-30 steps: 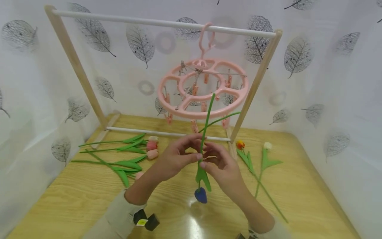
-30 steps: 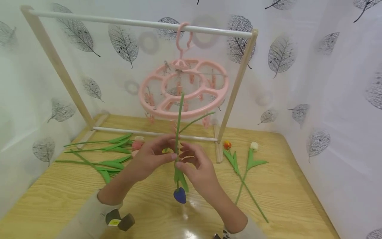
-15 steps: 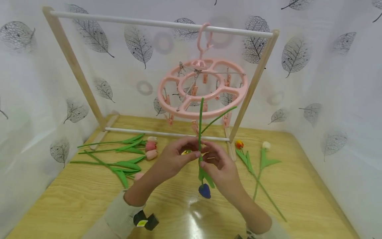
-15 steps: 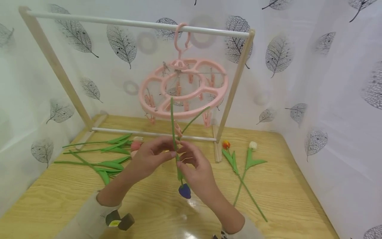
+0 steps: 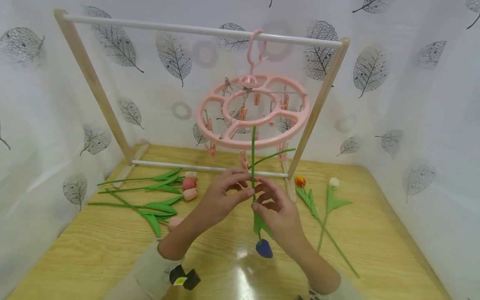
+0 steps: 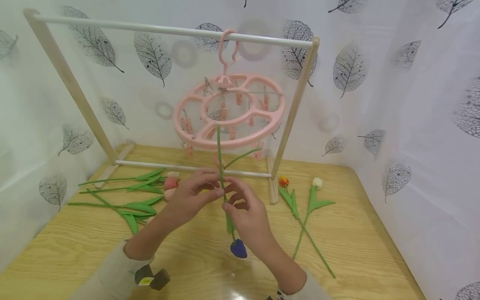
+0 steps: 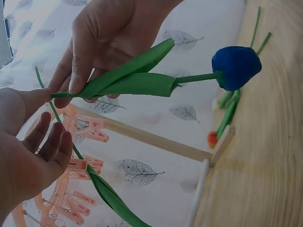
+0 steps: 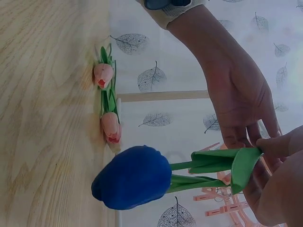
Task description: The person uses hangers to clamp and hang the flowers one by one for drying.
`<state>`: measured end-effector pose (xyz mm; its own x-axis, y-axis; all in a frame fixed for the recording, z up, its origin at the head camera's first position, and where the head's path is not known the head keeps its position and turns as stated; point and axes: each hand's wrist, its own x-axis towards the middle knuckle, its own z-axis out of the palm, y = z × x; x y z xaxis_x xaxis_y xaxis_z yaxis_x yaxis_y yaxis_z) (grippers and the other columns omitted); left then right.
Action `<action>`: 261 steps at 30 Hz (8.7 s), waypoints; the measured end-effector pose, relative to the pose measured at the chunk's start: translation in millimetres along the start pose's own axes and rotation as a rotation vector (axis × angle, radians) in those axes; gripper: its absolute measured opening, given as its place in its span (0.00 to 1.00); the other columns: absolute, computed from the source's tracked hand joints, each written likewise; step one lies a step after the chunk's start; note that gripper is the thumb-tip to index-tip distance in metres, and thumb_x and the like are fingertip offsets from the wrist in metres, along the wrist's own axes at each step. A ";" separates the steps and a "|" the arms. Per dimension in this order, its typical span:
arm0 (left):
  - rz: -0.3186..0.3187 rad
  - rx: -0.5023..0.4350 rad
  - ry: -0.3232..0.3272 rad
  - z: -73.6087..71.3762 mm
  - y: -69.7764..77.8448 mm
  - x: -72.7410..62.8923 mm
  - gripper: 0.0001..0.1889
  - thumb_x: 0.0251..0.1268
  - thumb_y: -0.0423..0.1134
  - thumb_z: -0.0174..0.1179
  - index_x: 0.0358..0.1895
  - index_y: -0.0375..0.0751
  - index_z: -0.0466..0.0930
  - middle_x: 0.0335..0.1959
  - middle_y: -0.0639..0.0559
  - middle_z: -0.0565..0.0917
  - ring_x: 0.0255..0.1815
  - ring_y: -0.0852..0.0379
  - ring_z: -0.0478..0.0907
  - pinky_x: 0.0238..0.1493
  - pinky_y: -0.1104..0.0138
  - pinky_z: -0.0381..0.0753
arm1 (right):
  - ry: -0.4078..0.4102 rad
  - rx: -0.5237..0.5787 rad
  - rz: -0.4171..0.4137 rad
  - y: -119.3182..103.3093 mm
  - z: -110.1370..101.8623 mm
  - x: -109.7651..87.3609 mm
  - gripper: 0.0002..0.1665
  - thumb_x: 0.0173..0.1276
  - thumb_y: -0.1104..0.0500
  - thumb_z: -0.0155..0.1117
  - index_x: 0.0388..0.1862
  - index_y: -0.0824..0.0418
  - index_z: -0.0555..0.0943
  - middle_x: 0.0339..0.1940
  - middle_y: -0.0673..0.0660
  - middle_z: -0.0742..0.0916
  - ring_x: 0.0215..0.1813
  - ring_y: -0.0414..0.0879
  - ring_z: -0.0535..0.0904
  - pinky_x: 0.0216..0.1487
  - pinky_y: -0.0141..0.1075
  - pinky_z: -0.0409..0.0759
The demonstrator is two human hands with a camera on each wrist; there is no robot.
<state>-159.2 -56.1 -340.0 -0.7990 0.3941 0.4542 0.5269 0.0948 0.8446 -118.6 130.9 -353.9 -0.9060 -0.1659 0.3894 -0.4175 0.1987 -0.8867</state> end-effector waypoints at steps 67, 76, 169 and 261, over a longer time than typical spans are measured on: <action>0.091 0.590 -0.346 -76.1 63.7 98.0 0.13 0.72 0.33 0.61 0.56 0.43 0.86 0.55 0.49 0.84 0.51 0.54 0.79 0.49 0.62 0.81 | 0.284 0.101 -0.068 -27.1 -57.8 9.8 0.32 0.65 0.78 0.62 0.69 0.67 0.73 0.48 0.53 0.86 0.39 0.41 0.82 0.38 0.28 0.85; 0.176 0.619 -0.278 -100.7 57.6 84.0 0.12 0.70 0.34 0.63 0.53 0.44 0.86 0.55 0.51 0.84 0.52 0.54 0.78 0.50 0.60 0.80 | 0.277 0.072 -0.038 -20.7 -60.7 13.1 0.32 0.66 0.77 0.63 0.69 0.66 0.74 0.50 0.56 0.84 0.39 0.40 0.81 0.37 0.28 0.85; 0.066 -0.195 0.328 15.6 -21.3 49.7 0.16 0.77 0.38 0.57 0.62 0.38 0.76 0.54 0.41 0.81 0.51 0.56 0.79 0.52 0.70 0.81 | 0.229 -0.007 -0.002 -12.6 -56.4 11.2 0.31 0.69 0.72 0.63 0.70 0.59 0.74 0.54 0.59 0.81 0.43 0.38 0.81 0.40 0.29 0.85; -0.064 -0.321 0.296 12.0 -6.0 34.8 0.11 0.70 0.38 0.65 0.50 0.35 0.84 0.46 0.46 0.87 0.48 0.54 0.85 0.55 0.62 0.84 | 0.296 -0.295 -0.414 13.5 -2.8 33.1 0.33 0.65 0.76 0.66 0.69 0.66 0.73 0.56 0.63 0.80 0.44 0.50 0.83 0.40 0.30 0.85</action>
<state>-186.7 -32.0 -332.7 -0.9002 0.1136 0.4205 0.3944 -0.1971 0.8976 -154.4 130.8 -352.2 -0.6262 -0.0182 0.7795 -0.7043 0.4420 -0.5555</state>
